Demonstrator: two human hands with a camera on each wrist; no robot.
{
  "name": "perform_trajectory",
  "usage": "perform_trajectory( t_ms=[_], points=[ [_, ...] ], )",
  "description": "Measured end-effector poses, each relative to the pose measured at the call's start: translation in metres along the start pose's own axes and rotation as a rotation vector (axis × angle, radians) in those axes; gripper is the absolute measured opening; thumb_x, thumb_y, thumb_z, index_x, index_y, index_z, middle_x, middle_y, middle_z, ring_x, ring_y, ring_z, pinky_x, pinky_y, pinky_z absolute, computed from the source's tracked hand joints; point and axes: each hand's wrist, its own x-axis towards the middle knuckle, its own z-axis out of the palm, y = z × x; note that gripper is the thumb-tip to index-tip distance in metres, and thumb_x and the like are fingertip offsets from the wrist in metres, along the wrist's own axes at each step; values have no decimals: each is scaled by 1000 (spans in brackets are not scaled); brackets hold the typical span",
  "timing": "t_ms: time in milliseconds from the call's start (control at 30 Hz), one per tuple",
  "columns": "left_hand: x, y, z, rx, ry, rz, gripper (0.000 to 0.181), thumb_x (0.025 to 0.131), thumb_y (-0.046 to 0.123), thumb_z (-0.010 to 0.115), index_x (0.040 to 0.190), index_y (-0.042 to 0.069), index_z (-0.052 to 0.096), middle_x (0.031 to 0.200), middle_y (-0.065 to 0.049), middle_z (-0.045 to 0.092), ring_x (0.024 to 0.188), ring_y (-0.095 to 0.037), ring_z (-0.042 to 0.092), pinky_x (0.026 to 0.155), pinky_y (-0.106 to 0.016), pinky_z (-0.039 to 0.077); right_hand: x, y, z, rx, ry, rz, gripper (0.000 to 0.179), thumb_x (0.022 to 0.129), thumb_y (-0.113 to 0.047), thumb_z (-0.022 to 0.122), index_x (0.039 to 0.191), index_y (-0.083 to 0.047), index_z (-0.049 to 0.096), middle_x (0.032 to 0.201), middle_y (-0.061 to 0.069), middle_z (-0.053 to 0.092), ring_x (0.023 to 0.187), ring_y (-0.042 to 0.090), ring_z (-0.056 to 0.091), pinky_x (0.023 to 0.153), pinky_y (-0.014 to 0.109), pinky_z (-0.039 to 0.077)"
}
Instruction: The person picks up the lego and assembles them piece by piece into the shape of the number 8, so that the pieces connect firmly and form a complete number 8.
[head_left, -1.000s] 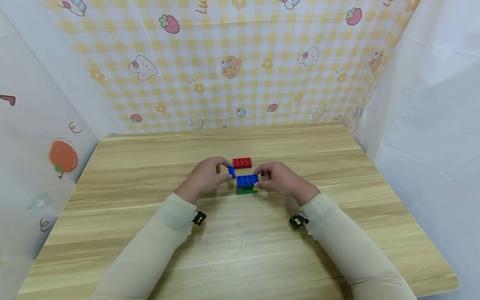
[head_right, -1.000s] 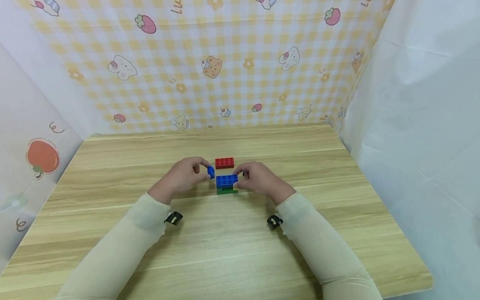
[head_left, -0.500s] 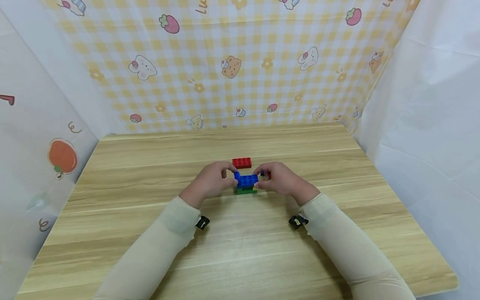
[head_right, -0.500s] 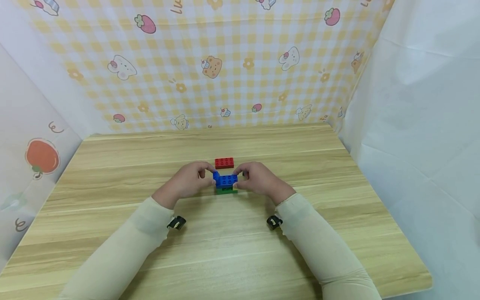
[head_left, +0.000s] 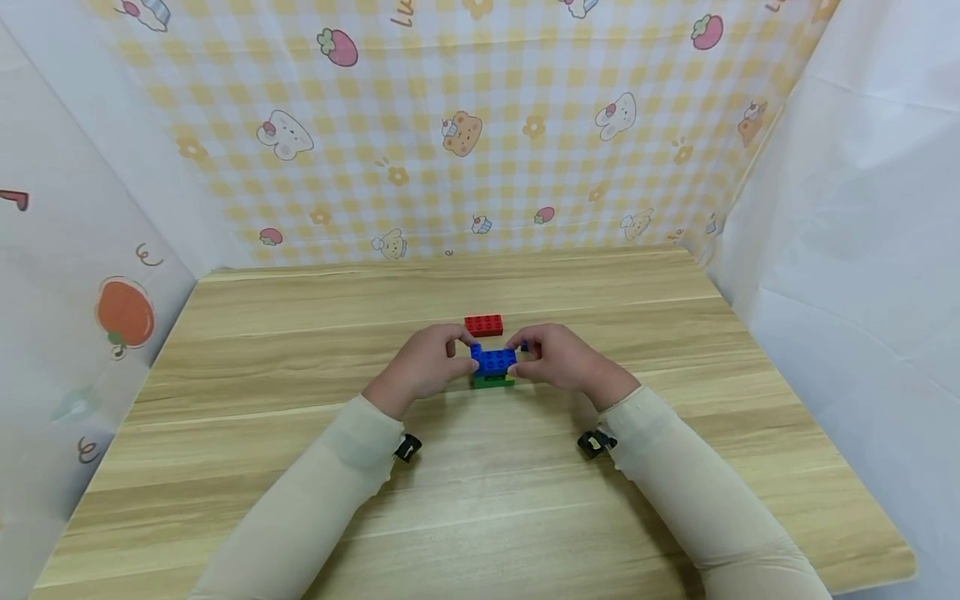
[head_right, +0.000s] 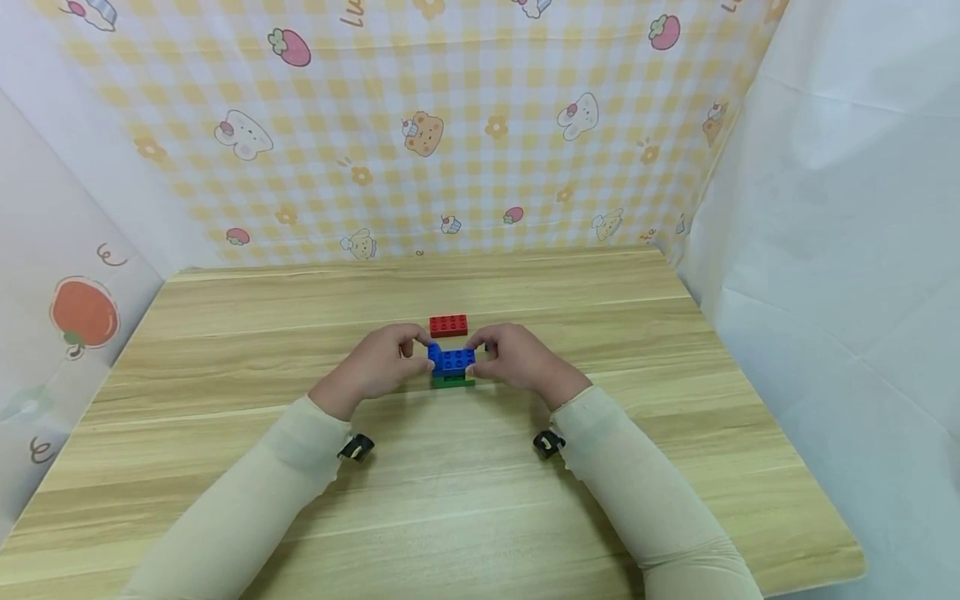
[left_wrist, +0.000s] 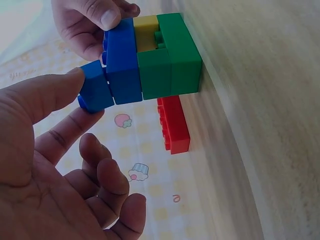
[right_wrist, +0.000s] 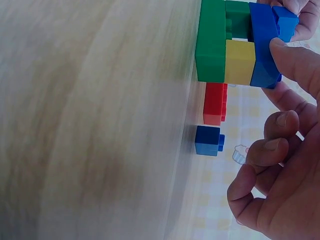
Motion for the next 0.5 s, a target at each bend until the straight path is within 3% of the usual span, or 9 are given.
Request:
perform_trajectory(
  t_ms=[267, 500],
  points=[
    [2, -1, 3, -4, 13, 31, 31, 100, 30, 74, 127, 17, 70, 97, -10, 55, 77, -25, 53, 63, -34, 41, -1, -3, -1, 13, -10, 18, 31, 92, -23, 84, 120, -11, 76, 70, 0, 51, 60, 16, 46, 58, 31, 38],
    [2, -2, 6, -3, 20, 41, 29, 99, 30, 74, 125, 18, 70, 96, -10, 55, 78, -26, 52, 64, -35, 40, -1, -3, -1, 7, -10, 24, 31, 92, -23, 84, 120, -12, 76, 70, 1, 50, 60, 17, 44, 59, 31, 37]
  ],
)
